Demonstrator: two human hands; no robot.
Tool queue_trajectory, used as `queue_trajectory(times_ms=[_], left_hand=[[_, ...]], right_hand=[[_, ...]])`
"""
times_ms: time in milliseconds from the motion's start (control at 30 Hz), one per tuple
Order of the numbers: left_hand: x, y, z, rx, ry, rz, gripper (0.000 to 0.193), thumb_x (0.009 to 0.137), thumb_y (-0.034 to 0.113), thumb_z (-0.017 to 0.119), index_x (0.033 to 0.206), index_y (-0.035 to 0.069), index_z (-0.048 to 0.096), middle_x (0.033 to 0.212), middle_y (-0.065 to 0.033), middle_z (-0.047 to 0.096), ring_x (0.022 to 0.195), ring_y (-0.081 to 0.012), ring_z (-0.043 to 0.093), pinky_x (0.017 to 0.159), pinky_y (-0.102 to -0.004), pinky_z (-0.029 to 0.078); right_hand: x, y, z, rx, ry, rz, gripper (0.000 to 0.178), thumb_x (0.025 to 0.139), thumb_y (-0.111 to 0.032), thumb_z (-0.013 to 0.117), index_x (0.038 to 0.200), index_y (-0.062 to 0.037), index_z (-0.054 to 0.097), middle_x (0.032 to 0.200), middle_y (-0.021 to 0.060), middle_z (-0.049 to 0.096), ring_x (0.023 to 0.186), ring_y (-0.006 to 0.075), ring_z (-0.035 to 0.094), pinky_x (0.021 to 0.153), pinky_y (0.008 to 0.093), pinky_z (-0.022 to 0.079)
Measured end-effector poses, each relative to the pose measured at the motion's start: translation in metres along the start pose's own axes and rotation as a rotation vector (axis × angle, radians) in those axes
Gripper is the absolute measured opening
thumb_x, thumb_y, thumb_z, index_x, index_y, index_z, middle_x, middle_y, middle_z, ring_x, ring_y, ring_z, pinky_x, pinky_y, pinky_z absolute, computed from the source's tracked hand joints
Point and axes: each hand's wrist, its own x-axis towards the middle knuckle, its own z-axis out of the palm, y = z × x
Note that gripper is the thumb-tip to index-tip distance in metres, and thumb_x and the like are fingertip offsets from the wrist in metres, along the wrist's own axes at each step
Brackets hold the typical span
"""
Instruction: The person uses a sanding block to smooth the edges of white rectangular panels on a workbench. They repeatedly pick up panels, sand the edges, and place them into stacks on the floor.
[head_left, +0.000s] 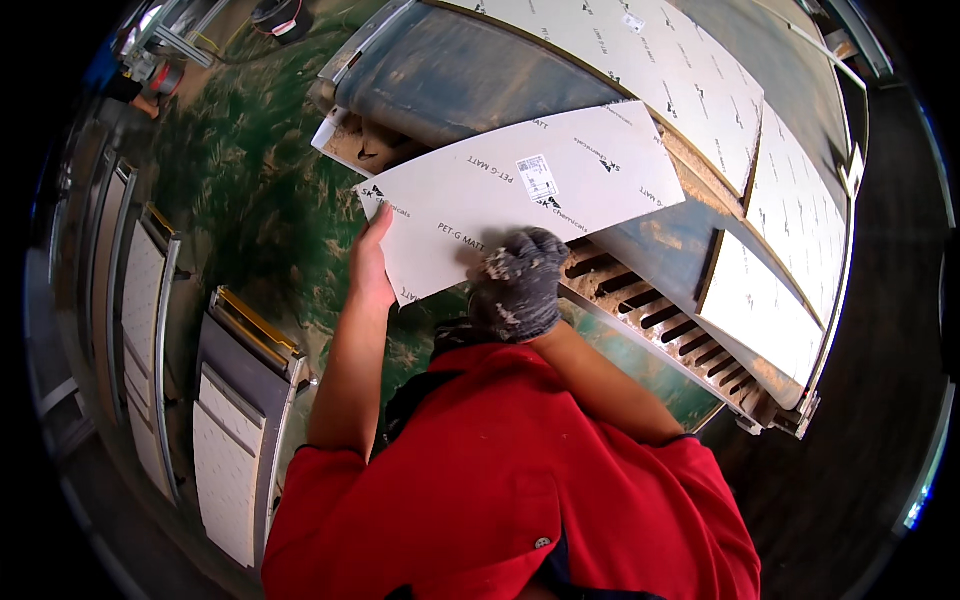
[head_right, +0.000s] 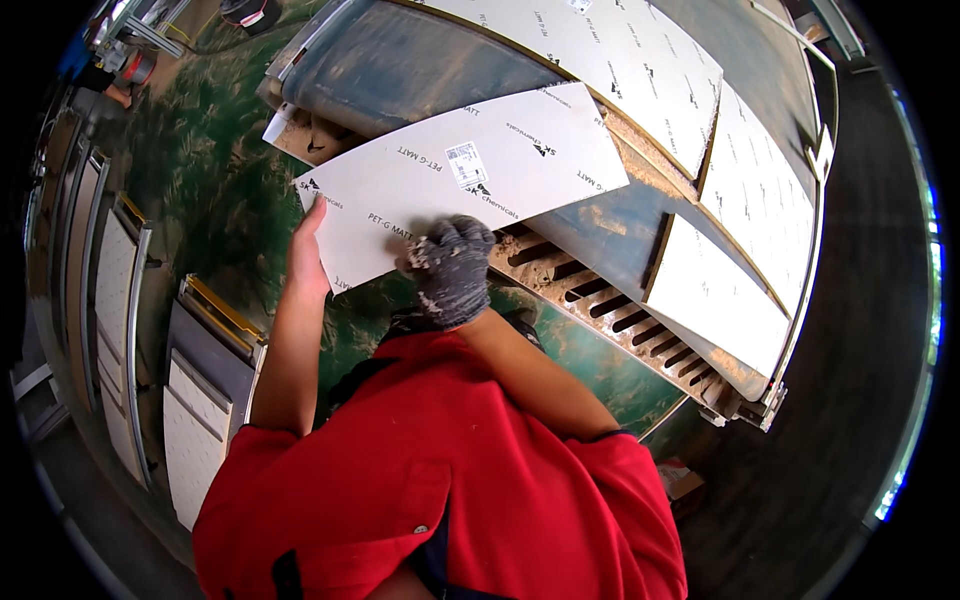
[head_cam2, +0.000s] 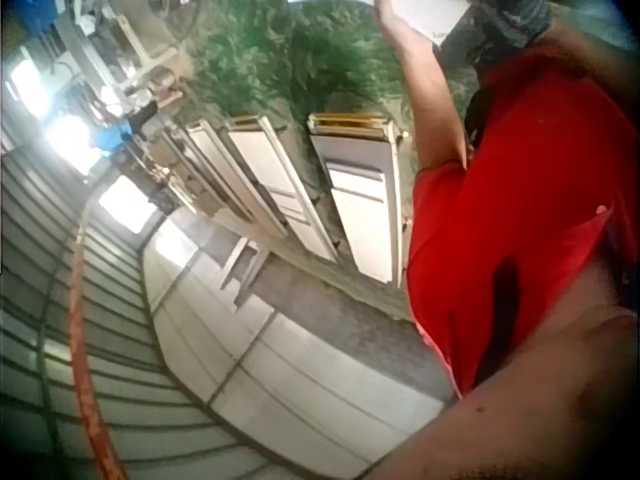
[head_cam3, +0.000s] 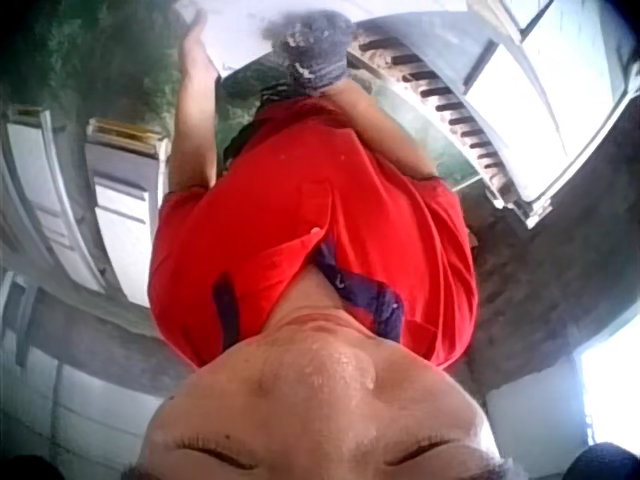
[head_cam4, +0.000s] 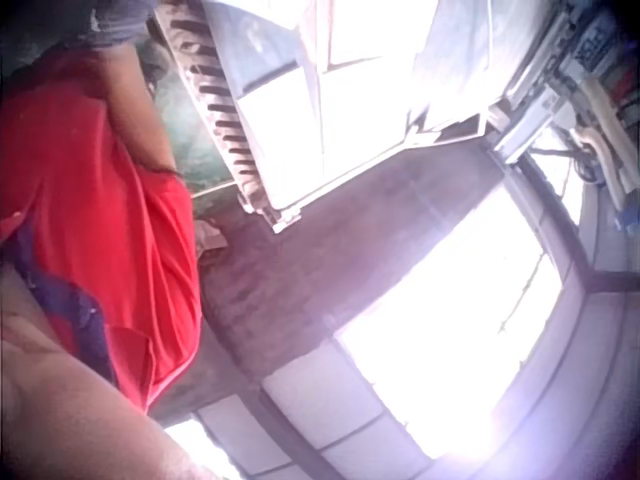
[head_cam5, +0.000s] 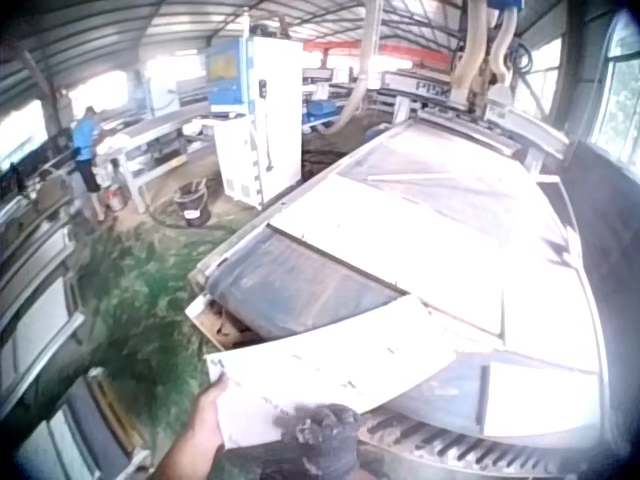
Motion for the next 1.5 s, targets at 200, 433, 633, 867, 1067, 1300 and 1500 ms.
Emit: queue_trajectory(times_ms=[200, 433, 633, 867, 1067, 1300, 1500], left_hand=[[0.004, 0.001, 0.000, -0.100, -0.056, -0.028, 0.057, 0.097, 0.033, 0.059, 0.139, -0.002, 0.044, 0.135, -0.0159, 0.055, 0.123, -0.0305, 0.054, 0.102, -0.0424, 0.044], [0.000, 0.012, -0.006, -0.081, -0.046, -0.021, 0.058, 0.098, 0.036, 0.054, 0.142, -0.002, 0.043, 0.139, -0.0151, 0.053, 0.126, -0.0304, 0.052, 0.106, -0.0419, 0.040], [-0.009, 0.026, -0.006, -0.022, 0.085, -0.024, 0.059, 0.099, 0.037, 0.053, 0.143, -0.001, 0.043, 0.139, -0.0143, 0.053, 0.126, -0.0299, 0.052, 0.106, -0.0412, 0.040], [-0.014, 0.036, -0.036, -0.083, 0.035, -0.056, 0.060, 0.100, 0.039, 0.052, 0.143, -0.001, 0.042, 0.140, -0.0142, 0.052, 0.127, -0.0305, 0.051, 0.106, -0.0413, 0.040], [-0.026, 0.054, -0.064, -0.045, 0.094, -0.016, 0.059, 0.100, 0.041, 0.052, 0.141, 0.000, 0.045, 0.138, -0.0129, 0.055, 0.122, -0.0306, 0.054, 0.103, -0.0413, 0.042], [-0.033, 0.058, -0.061, 0.006, 0.147, -0.033, 0.056, 0.099, 0.039, 0.053, 0.140, 0.001, 0.048, 0.138, -0.0120, 0.056, 0.123, -0.0304, 0.055, 0.104, -0.0415, 0.042], [-0.039, 0.061, -0.085, 0.060, 0.125, 0.012, 0.055, 0.100, 0.036, 0.052, 0.140, 0.000, 0.047, 0.136, -0.0126, 0.056, 0.123, -0.0302, 0.054, 0.104, -0.0416, 0.042]], right_hand=[[-0.004, 0.067, -0.019, -0.111, -0.022, 0.065, 0.013, 0.062, -0.025, 0.075, 0.069, -0.0179, 0.068, 0.085, 0.0050, 0.064, 0.093, 0.0306, 0.058, 0.084, 0.0469, 0.039], [0.028, 0.164, -0.076, -0.472, 0.022, 0.272, 0.017, 0.074, -0.031, 0.069, 0.069, -0.0148, 0.068, 0.080, 0.0097, 0.065, 0.086, 0.0304, 0.060, 0.078, 0.0437, 0.044], [0.044, 0.174, -0.096, -0.545, -0.171, 0.280, 0.017, 0.077, -0.037, 0.069, 0.080, -0.0202, 0.069, 0.084, 0.0068, 0.065, 0.095, 0.0265, 0.058, 0.089, 0.0404, 0.041], [0.043, 0.118, -0.067, -0.342, -0.013, 0.269, 0.095, 0.063, -0.059, 0.080, 0.141, -0.0159, 0.048, 0.145, 0.0151, 0.045, 0.135, 0.0358, 0.038, 0.113, 0.0494, 0.028], [0.048, 0.207, -0.120, -0.508, 0.322, 0.546, 0.055, 0.082, -0.033, 0.074, 0.129, -0.0083, 0.056, 0.126, 0.0152, 0.060, 0.123, 0.0321, 0.050, 0.107, 0.0432, 0.039], [0.074, 0.087, -0.041, -0.744, -0.398, -0.061, 0.051, 0.092, -0.034, 0.051, 0.131, -0.0020, 0.053, 0.134, 0.0197, 0.053, 0.129, 0.0380, 0.047, 0.113, 0.0505, 0.031], [0.070, 0.057, -0.003, -0.154, -0.305, -0.162, 0.072, 0.096, -0.061, 0.037, 0.147, -0.0100, 0.041, 0.153, 0.0200, 0.036, 0.146, 0.0357, 0.025, 0.121, 0.0501, 0.011]])
